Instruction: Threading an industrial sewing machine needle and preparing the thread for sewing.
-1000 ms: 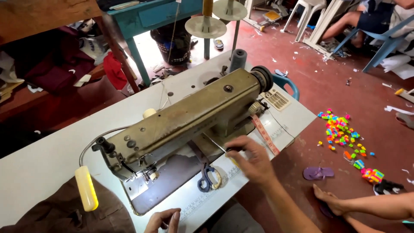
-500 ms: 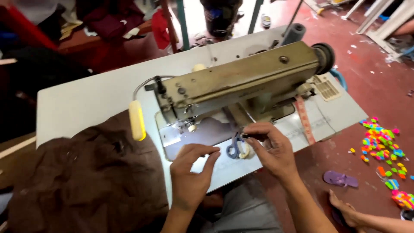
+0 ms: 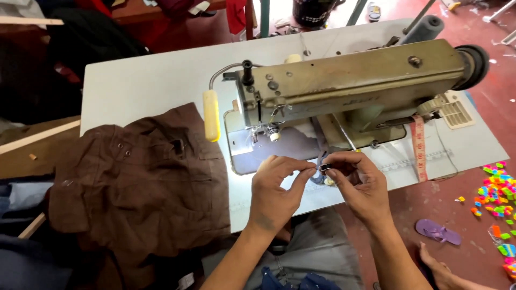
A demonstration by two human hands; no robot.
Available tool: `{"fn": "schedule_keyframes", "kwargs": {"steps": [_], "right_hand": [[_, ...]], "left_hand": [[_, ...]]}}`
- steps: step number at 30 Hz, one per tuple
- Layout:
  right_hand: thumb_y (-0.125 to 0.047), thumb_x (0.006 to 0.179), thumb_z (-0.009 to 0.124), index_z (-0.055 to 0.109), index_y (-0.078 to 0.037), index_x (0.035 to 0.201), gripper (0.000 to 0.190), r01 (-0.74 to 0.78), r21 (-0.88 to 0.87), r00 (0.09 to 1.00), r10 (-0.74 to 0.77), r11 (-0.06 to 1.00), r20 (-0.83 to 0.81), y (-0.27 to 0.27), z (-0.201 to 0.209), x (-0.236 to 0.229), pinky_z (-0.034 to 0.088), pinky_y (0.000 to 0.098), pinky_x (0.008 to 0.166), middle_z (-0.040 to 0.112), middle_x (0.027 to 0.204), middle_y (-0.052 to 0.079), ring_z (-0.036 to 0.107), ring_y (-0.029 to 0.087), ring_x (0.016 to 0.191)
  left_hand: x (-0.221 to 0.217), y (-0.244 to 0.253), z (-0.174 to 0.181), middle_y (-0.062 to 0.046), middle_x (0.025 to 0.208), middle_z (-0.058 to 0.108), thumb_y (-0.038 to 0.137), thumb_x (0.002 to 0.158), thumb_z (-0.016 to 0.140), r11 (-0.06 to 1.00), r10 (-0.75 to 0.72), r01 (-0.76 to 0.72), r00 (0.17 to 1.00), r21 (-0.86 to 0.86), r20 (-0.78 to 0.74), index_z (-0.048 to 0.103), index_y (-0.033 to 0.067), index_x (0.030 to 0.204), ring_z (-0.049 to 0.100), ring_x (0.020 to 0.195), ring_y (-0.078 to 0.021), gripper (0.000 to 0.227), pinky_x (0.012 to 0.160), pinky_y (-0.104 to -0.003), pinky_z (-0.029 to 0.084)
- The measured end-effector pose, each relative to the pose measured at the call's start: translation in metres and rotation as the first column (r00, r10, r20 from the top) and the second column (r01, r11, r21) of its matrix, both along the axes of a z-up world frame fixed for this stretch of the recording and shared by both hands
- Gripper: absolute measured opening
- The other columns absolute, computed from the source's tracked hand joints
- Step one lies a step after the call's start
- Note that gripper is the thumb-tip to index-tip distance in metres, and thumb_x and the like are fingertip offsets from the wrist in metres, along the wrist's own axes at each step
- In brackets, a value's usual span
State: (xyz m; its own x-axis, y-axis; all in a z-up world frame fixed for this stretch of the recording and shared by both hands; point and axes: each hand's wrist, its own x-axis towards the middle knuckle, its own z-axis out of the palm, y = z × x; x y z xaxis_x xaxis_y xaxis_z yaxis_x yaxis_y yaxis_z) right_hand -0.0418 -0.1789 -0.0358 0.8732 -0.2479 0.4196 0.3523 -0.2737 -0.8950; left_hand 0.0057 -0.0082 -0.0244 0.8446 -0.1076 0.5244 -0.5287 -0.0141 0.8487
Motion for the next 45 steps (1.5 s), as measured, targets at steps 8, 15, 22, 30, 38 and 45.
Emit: {"fn": "schedule_keyframes", "kwargs": {"steps": [8, 15, 22, 30, 38, 45], "right_hand": [[0.007, 0.087, 0.075, 0.068, 0.006, 0.116, 0.029, 0.008, -0.086, 1.000, -0.009, 0.996, -0.009, 0.006, -0.019, 0.004, 0.062, 0.0357, 0.084, 0.073, 0.099, 0.017, 0.074, 0.021, 0.090], [0.008, 0.086, 0.074, 0.073, 0.002, 0.111, 0.026, 0.008, -0.163, 0.999, -0.017, 0.987, -0.052, 0.009, -0.022, 0.003, 0.062, 0.0374, 0.083, 0.076, 0.094, 0.014, 0.077, 0.022, 0.087], [0.006, 0.087, 0.074, 0.075, -0.001, 0.110, 0.024, 0.007, -0.307, 1.000, -0.015, 0.952, -0.025, 0.010, -0.028, 0.003, 0.062, 0.0383, 0.083, 0.076, 0.095, 0.013, 0.078, 0.026, 0.090], [0.004, 0.088, 0.074, 0.073, -0.003, 0.116, 0.028, 0.001, -0.414, 0.999, -0.018, 0.910, -0.037, 0.014, -0.037, -0.004, 0.062, 0.0372, 0.085, 0.077, 0.098, 0.010, 0.076, 0.024, 0.093], [0.000, 0.090, 0.074, 0.072, -0.006, 0.121, 0.032, -0.016, -0.577, 1.000, 0.003, 0.816, -0.023, 0.017, -0.044, -0.003, 0.060, 0.0353, 0.084, 0.077, 0.098, 0.006, 0.076, 0.021, 0.090], [0.000, 0.083, 0.077, 0.068, -0.008, 0.125, 0.044, -0.075, -0.576, 0.994, 0.013, 0.814, -0.112, 0.021, -0.053, -0.002, 0.061, 0.0379, 0.081, 0.078, 0.096, 0.007, 0.076, 0.022, 0.086]], "left_hand": [[0.003, 0.005, -0.018, 0.000, 0.074, 0.073, 0.011, 0.088, 0.080, 1.000, -0.013, 0.014, 0.998, 0.011, -0.065, 0.081, 0.0155, 0.091, 0.064, 0.070, -0.0178, 0.005, 0.072, -0.030, 0.054], [0.001, 0.008, -0.024, 0.001, 0.071, 0.074, 0.016, 0.085, 0.083, 0.997, -0.038, 0.052, 0.973, 0.058, -0.226, 0.083, 0.0183, 0.090, 0.065, 0.072, -0.0153, 0.005, 0.074, -0.028, 0.055], [-0.002, 0.006, -0.037, 0.000, 0.073, 0.072, 0.020, 0.084, 0.083, 0.989, 0.022, 0.027, 0.945, 0.146, -0.325, 0.084, 0.0223, 0.090, 0.068, 0.076, -0.0142, 0.007, 0.073, -0.030, 0.057], [-0.006, 0.010, -0.061, 0.000, 0.072, 0.070, 0.018, 0.083, 0.084, 0.993, 0.036, -0.002, 0.960, 0.121, -0.279, 0.083, 0.0223, 0.095, 0.065, 0.071, -0.0170, 0.013, 0.070, -0.030, 0.059], [-0.006, 0.010, -0.069, 0.001, 0.074, 0.068, 0.015, 0.085, 0.080, 0.980, 0.040, -0.020, 0.994, 0.200, -0.098, 0.077, 0.0188, 0.093, 0.064, 0.073, -0.0199, 0.009, 0.071, -0.031, 0.055], [-0.005, 0.015, -0.078, 0.002, 0.075, 0.062, 0.013, 0.086, 0.077, 0.951, 0.085, -0.119, 0.988, 0.286, 0.128, 0.072, 0.0169, 0.089, 0.063, 0.071, -0.0212, 0.007, 0.069, -0.033, 0.052]]}}
